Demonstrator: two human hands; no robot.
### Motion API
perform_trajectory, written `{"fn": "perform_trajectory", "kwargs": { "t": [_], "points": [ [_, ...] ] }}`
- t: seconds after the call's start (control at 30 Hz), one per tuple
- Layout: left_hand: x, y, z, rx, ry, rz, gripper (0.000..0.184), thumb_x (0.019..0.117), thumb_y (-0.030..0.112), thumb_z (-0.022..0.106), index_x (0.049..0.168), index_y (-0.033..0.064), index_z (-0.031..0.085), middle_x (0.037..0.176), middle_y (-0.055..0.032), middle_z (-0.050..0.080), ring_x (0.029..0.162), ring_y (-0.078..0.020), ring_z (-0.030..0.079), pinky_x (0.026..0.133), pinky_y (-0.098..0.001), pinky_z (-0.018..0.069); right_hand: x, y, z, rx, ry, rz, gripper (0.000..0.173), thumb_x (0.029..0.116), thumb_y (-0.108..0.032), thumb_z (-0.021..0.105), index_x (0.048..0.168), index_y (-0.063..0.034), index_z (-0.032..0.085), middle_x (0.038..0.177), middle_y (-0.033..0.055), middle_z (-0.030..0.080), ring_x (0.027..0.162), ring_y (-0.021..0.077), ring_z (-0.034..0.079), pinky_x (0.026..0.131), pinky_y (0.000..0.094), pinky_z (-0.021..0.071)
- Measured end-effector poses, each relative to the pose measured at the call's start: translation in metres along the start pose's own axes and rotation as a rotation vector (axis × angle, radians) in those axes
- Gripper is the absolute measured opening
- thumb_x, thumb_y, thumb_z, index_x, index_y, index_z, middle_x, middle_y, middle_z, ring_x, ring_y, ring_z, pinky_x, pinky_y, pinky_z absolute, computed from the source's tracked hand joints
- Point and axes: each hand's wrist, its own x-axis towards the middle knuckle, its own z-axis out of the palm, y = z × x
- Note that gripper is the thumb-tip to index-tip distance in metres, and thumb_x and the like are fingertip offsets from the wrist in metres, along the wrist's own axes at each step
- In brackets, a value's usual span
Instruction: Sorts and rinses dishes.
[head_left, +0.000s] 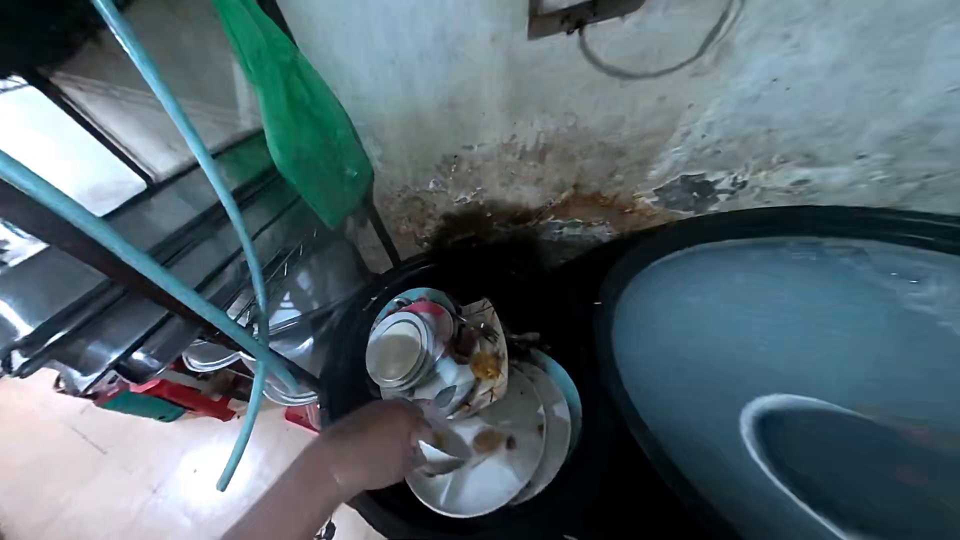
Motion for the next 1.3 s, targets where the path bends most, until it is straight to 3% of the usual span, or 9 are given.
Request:
{"fn": "perform_trajectory", "kwargs": {
  "t": [0.2, 0.43, 0.5, 0.7, 0.83, 0.97, 1.07, 1.17, 1.3],
  "points": [
    [0.062, 0.016, 0.091, -0.081, 0.463, 0.372, 0.014, 0.0938, 0.006, 0.066, 0.101, 0.0036, 0.077, 0.102, -0.0180, 0.072, 0.106, -0.0374, 0.068, 0.092, -0.0534, 0.0558, 0.038, 0.003, 0.038, 0.040, -0.176, -0.122, 0.059, 0.0856, 0.003, 0.049, 0.141, -0.0138, 0.055, 0.130, 0.0128, 0.063, 0.107, 0.0229, 0.066, 0.081, 0.0457, 0.0577],
    [0.086, 0.052, 0.060, 0.029, 0.376, 0.244, 0.022, 0.1000, 0.009, 0.058, 0.116, 0.0035, 0.071, 0.113, -0.0171, 0.073, 0.117, -0.0368, 0.065, 0.111, -0.0588, 0.0397, 0.024, -0.063, 0.124, -0.041, -0.313, -0.211, 0.048, 0.0979, 0.007, 0.048, 0.139, -0.0142, 0.058, 0.137, 0.0124, 0.060, 0.115, 0.0273, 0.063, 0.090, 0.0517, 0.0533],
    [0.093, 0.061, 0.036, -0.051, 0.291, 0.217, 0.030, 0.1040, 0.017, 0.054, 0.125, 0.0027, 0.069, 0.123, -0.0206, 0.070, 0.123, -0.0395, 0.062, 0.111, -0.0624, 0.0389, 0.018, -0.081, 0.142, -0.125, -0.291, -0.348, 0.046, 0.0989, 0.006, 0.049, 0.139, -0.0136, 0.059, 0.140, 0.0128, 0.059, 0.121, 0.0287, 0.060, 0.096, 0.0557, 0.0502],
    [0.114, 0.069, -0.032, -0.116, 0.210, 0.085, 0.030, 0.1036, 0.021, 0.060, 0.109, -0.0054, 0.073, 0.111, -0.0253, 0.071, 0.112, -0.0401, 0.065, 0.101, -0.0582, 0.0464, 0.003, -0.125, 0.173, -0.443, -0.078, -1.077, 0.040, 0.1029, 0.003, 0.044, 0.140, -0.0039, 0.058, 0.133, 0.0228, 0.064, 0.120, 0.0404, 0.064, 0.100, 0.0605, 0.0510],
    [0.114, 0.040, -0.037, -0.600, 0.266, -0.071, 0.034, 0.1033, 0.015, 0.059, 0.130, -0.0062, 0.061, 0.125, -0.0258, 0.065, 0.116, -0.0363, 0.062, 0.101, -0.0543, 0.0483, 0.014, -0.135, 0.182, -0.466, -0.003, -1.334, 0.040, 0.0999, 0.006, 0.044, 0.136, -0.0021, 0.061, 0.126, 0.0238, 0.066, 0.116, 0.0413, 0.066, 0.098, 0.0562, 0.0537],
    [0.107, 0.008, -0.005, -1.509, 0.455, -0.120, 0.037, 0.1060, 0.020, 0.053, 0.139, 0.0028, 0.051, 0.117, -0.0164, 0.065, 0.099, -0.0250, 0.066, 0.085, -0.0443, 0.0566, 0.036, -0.120, 0.167, -0.356, -0.024, -1.123, 0.042, 0.1033, 0.001, 0.042, 0.142, -0.0046, 0.056, 0.137, 0.0228, 0.061, 0.127, 0.0373, 0.061, 0.105, 0.0564, 0.0495],
    [0.090, 0.012, 0.012, -1.613, 0.527, -0.022, 0.029, 0.1072, 0.019, 0.052, 0.131, 0.0025, 0.056, 0.109, -0.0118, 0.067, 0.092, -0.0195, 0.067, 0.083, -0.0384, 0.0574, 0.050, -0.104, 0.156, -0.024, -0.074, -0.646, 0.042, 0.1020, -0.001, 0.049, 0.142, -0.0086, 0.055, 0.141, 0.0159, 0.058, 0.128, 0.0268, 0.058, 0.105, 0.0535, 0.0473],
    [0.071, 0.033, 0.022, -1.049, 0.625, 0.059, 0.026, 0.1030, 0.015, 0.060, 0.122, 0.0004, 0.068, 0.111, -0.0100, 0.072, 0.102, -0.0157, 0.068, 0.094, -0.0351, 0.0546, 0.054, -0.098, 0.158, 0.330, -0.099, -0.275, 0.033, 0.1020, -0.007, 0.052, 0.135, -0.0121, 0.057, 0.116, 0.0082, 0.066, 0.098, 0.0185, 0.067, 0.082, 0.0443, 0.0577],
    [0.073, 0.032, 0.053, 0.002, 0.947, 0.321, 0.021, 0.0961, 0.005, 0.062, 0.109, 0.0124, 0.077, 0.104, -0.0080, 0.074, 0.110, -0.0286, 0.068, 0.100, -0.0538, 0.0529, 0.039, -0.102, 0.168, 0.554, -0.237, -0.054, 0.025, 0.1028, -0.015, 0.050, 0.126, -0.0132, 0.060, 0.099, 0.0054, 0.069, 0.083, 0.0168, 0.070, 0.069, 0.0390, 0.0603]
  ]
}}
